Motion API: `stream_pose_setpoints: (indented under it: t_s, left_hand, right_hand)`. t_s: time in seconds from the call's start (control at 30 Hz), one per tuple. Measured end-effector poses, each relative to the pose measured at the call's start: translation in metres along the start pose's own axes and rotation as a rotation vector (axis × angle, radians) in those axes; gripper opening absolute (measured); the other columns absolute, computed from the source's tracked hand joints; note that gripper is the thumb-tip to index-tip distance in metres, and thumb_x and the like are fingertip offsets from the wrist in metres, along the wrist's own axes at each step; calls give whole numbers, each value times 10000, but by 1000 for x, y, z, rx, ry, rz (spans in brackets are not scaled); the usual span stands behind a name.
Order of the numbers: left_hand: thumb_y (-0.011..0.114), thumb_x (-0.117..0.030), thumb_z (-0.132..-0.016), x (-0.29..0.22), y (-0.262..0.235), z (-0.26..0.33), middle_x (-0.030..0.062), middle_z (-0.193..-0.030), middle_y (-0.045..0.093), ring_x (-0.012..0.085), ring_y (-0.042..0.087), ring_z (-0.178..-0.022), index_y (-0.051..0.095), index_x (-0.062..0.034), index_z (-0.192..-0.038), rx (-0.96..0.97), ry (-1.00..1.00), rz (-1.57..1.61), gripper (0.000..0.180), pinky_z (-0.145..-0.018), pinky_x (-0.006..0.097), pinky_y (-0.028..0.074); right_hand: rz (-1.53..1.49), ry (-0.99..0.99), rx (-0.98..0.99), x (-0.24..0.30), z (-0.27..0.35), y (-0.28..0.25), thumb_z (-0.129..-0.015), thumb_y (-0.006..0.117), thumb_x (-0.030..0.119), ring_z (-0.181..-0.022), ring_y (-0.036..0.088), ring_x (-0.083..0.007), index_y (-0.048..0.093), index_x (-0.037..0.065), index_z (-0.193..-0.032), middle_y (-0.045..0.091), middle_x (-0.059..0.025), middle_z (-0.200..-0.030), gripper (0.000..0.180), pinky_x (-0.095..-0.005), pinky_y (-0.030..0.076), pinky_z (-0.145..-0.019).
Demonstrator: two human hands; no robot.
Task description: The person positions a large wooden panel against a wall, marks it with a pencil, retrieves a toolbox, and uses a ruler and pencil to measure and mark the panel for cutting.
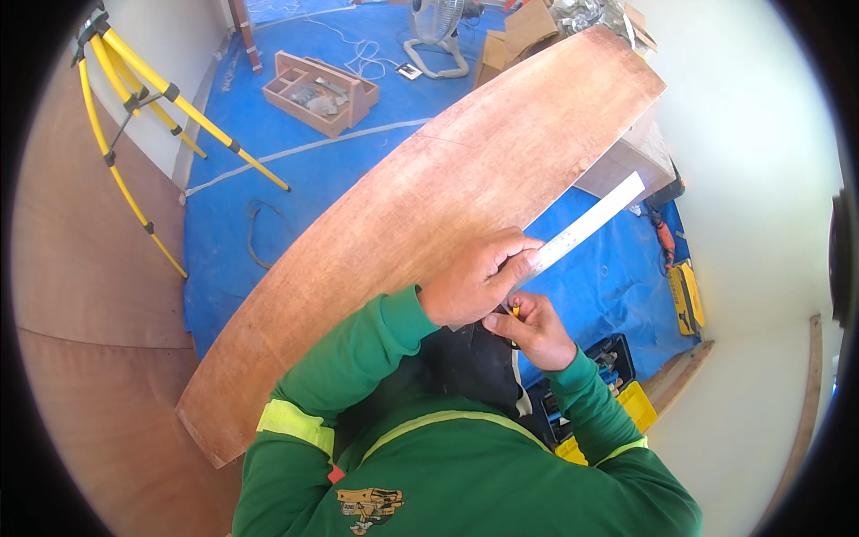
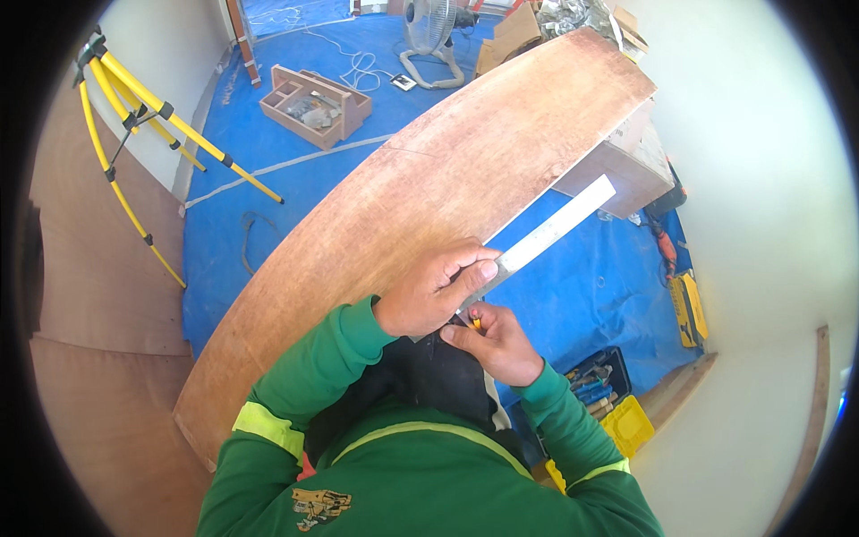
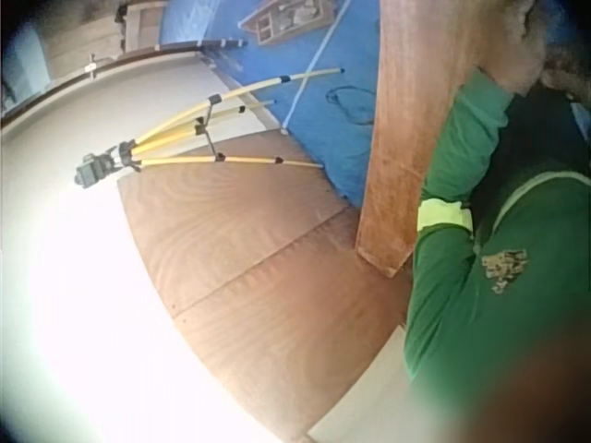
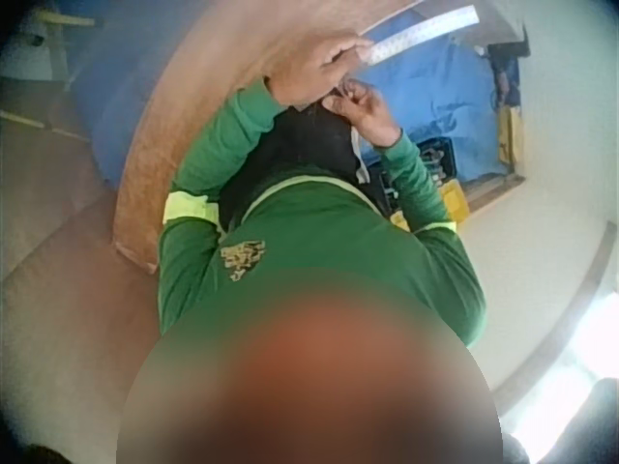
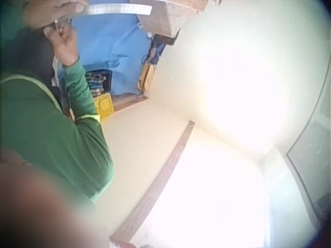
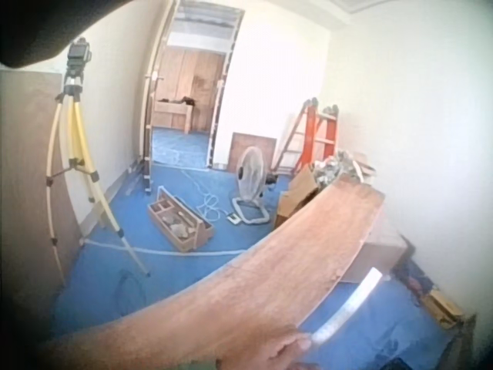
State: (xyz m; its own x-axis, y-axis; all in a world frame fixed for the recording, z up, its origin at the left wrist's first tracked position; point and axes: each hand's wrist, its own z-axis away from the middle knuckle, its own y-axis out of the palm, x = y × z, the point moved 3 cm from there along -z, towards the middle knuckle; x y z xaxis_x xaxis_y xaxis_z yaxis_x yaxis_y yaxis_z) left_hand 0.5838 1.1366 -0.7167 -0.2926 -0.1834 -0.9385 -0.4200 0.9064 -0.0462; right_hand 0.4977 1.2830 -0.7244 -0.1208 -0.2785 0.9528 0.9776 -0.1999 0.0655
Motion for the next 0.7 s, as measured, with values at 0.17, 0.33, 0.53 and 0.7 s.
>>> stream_pose_setpoints:
  t_s: [0.17,0.33,0.53,0.7]
  left_hand:
    - [591,-270,-1159,2,5,1,76,-1043,676,137,616,-948,694,68,-1288,-48,-18,36,376,-858,327,528]
    - [599,-268,-1160,6,5,2,56,-1076,700,111,613,-995,685,80,-1318,-190,-34,41,392,-917,300,531]
    - [593,-200,-1154,5,0,2,94,-1103,685,122,629,-1005,658,89,-1320,-91,-76,78,340,-907,301,532]
    - [587,-254,-1163,6,3,4,77,-1151,701,122,626,-1011,636,44,-1428,-18,-121,273,402,-906,311,539]
  right_hand:
    - [160,28,-11,3,2,-6,-1037,801,204,-798,501,-39,725,0,-1046,622,44,-850,218,-276,436,-672]
    - [313,-96,-171,5,8,-2,-1020,821,212,-752,501,-63,708,8,-1000,604,24,-798,234,-284,437,-667]
    - [136,-132,-118,0,9,0,-1013,814,155,-728,457,-38,683,61,-933,565,73,-784,180,-264,389,-638]
    - [-48,-64,-45,-7,5,-1,-1004,826,142,-778,483,-25,682,80,-949,573,91,-841,166,-242,395,-682]
